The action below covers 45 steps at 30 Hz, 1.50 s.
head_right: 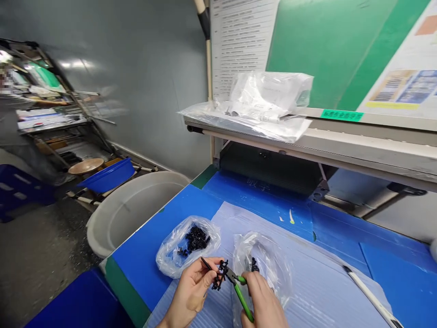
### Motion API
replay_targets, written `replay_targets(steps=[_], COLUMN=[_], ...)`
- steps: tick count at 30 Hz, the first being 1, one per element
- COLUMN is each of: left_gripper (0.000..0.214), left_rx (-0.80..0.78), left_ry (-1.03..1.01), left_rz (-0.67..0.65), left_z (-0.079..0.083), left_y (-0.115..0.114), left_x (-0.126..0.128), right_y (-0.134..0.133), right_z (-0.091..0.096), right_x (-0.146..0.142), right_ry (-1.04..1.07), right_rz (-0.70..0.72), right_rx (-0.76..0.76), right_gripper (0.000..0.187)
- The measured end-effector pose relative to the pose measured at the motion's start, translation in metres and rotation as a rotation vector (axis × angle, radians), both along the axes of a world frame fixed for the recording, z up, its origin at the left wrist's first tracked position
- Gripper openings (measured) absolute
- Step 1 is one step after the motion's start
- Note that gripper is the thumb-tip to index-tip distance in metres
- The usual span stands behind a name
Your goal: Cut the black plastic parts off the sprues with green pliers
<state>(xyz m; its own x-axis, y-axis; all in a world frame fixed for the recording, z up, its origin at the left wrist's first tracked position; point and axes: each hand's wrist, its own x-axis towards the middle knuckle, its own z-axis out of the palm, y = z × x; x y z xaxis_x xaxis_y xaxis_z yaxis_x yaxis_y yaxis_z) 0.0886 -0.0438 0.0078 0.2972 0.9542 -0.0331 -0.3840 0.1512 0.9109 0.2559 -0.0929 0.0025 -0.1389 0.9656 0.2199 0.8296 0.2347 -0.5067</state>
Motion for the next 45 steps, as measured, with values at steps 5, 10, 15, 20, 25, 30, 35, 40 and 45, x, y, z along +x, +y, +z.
replay_targets(steps=[5, 10, 15, 20, 25, 30, 35, 40, 45], left_gripper=[0.022, 0.026, 0.022, 0.022, 0.022, 0.022, 0.021, 0.020, 0.018], left_rx=[0.002, 0.027, 0.068, 0.090, 0.096, 0.111, 0.116, 0.146, 0.150], left_ry=[-0.002, 0.077, 0.090, 0.056, 0.048, 0.082, 0.133, 0.132, 0.095], left_rz=[0.148, 0.374, 0.308, 0.152, 0.061, 0.020, -0.021, -0.055, -0.115], left_z=[-0.009, -0.011, -0.002, 0.010, 0.019, 0.018, 0.015, 0.013, 0.009], left_y=[0.018, 0.038, 0.029, 0.013, 0.007, 0.002, 0.003, 0.004, 0.005], left_x=[-0.022, -0.049, -0.043, -0.016, 0.004, 0.017, 0.026, 0.043, 0.062], right_y=[0.038, 0.061, 0.037, 0.008, -0.008, -0.017, -0.021, -0.031, -0.045], right_z=[0.006, 0.018, 0.019, 0.017, 0.012, 0.006, 0.003, 0.004, 0.011], right_x=[-0.028, -0.051, -0.044, -0.030, -0.014, -0.004, 0.008, 0.021, 0.030], right_ry=[-0.141, -0.273, -0.093, 0.051, 0.053, 0.064, 0.003, 0.027, 0.097], right_rz=[0.055, 0.037, 0.103, 0.038, -0.030, -0.070, -0.080, -0.164, -0.236], right_rx=[-0.117, -0.185, -0.059, 0.002, 0.054, 0.042, -0.030, -0.030, 0.031], right_gripper=[0.037, 0.029, 0.042, 0.050, 0.049, 0.048, 0.043, 0.041, 0.050])
